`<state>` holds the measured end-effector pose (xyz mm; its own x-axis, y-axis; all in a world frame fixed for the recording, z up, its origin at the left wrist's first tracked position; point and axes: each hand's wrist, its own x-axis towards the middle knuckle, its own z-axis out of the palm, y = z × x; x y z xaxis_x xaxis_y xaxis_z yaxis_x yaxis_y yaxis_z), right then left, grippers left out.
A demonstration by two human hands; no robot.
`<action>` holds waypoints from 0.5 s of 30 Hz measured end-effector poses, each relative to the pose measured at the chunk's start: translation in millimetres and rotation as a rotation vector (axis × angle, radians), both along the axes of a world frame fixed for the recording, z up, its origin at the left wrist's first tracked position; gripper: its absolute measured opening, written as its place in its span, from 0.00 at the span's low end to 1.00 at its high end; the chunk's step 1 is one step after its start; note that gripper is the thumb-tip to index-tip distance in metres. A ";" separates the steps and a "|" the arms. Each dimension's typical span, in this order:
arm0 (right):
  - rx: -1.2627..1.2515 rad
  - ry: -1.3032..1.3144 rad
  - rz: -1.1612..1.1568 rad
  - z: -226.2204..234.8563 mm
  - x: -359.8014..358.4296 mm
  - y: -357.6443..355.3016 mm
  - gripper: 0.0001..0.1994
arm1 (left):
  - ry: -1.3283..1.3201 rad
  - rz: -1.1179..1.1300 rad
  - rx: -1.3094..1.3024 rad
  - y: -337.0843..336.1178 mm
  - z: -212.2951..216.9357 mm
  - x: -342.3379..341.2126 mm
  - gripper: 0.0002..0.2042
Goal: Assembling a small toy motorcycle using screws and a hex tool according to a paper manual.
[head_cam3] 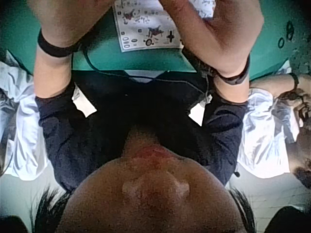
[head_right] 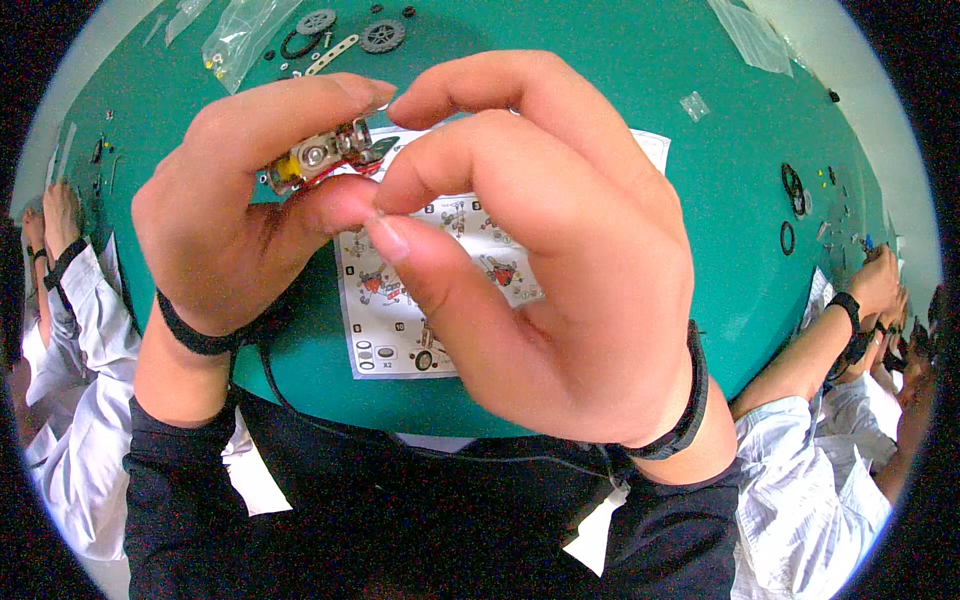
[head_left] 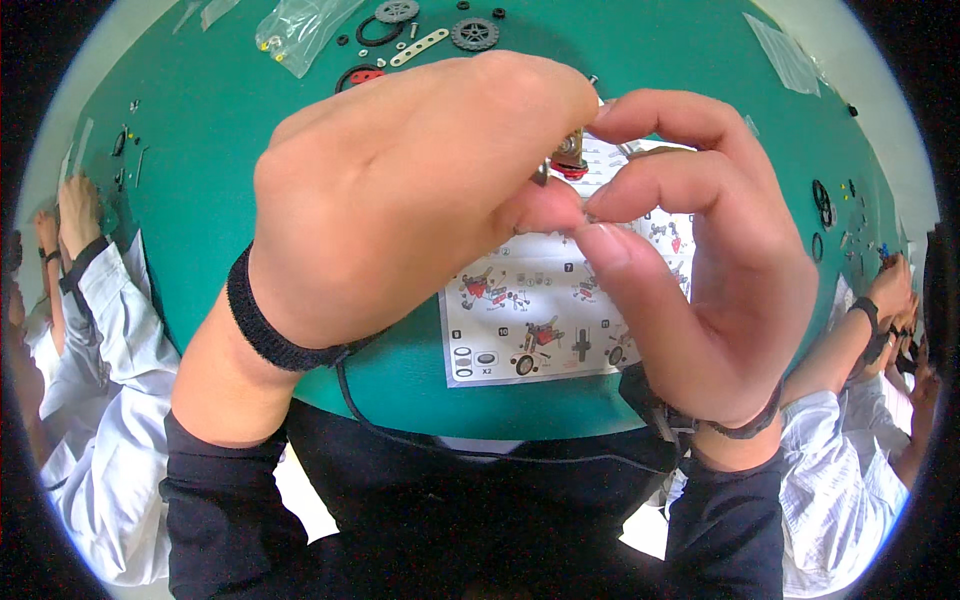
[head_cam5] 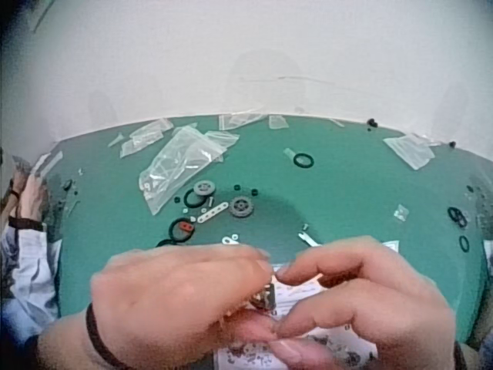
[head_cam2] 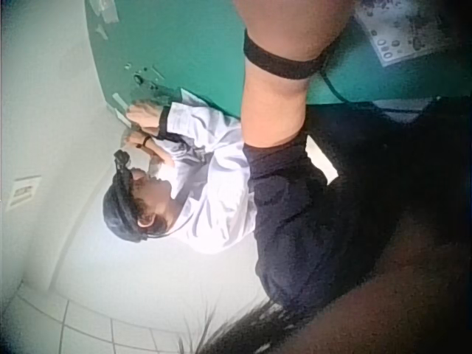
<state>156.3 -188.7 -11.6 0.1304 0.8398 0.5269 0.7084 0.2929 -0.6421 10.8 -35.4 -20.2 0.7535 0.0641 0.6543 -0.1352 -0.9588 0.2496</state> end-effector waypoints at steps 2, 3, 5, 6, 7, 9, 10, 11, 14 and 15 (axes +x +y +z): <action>-0.005 -0.033 -0.022 -0.1 -3.0 -0.5 0.07 | 0.009 0.011 0.021 -1.4 1.2 -0.6 0.20; -0.011 -0.068 -0.045 1.0 -5.7 -0.5 0.07 | 0.015 0.020 0.040 -1.6 2.2 -0.6 0.20; 0.031 0.029 -0.059 12.8 -16.1 1.2 0.07 | 0.017 0.004 0.033 0.6 4.2 0.0 0.20; 0.076 0.126 -0.071 16.8 -18.9 1.8 0.07 | 0.019 -0.012 0.029 1.6 5.2 -0.2 0.20; 0.079 0.125 -0.072 11.8 -14.4 -1.0 0.07 | 0.018 -0.013 0.032 1.5 5.9 -0.6 0.20; 0.180 0.057 -0.086 3.4 -5.6 -1.9 0.08 | 0.048 -0.073 -0.036 0.8 7.1 -1.3 0.20; 0.174 0.056 -0.070 15.5 -15.6 -2.4 0.08 | 0.048 -0.077 -0.034 2.3 5.1 -0.7 0.20; 0.175 0.055 -0.074 18.4 -17.8 -1.6 0.08 | 0.045 -0.151 -0.093 5.0 1.1 0.3 0.21; 0.104 -0.009 -0.148 16.2 -16.4 -3.0 0.10 | 0.058 -0.276 -0.159 11.0 -0.7 -2.0 0.22; 0.143 -0.016 -0.142 10.3 -11.7 -5.0 0.11 | 0.076 -0.329 -0.165 11.5 0.0 -1.8 0.23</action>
<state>144.6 -193.7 -1.3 0.2324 0.7300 0.6427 0.7592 0.2769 -0.5891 9.1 -24.0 -20.2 0.7975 -0.0895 0.5966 -0.4042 -0.8133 0.4184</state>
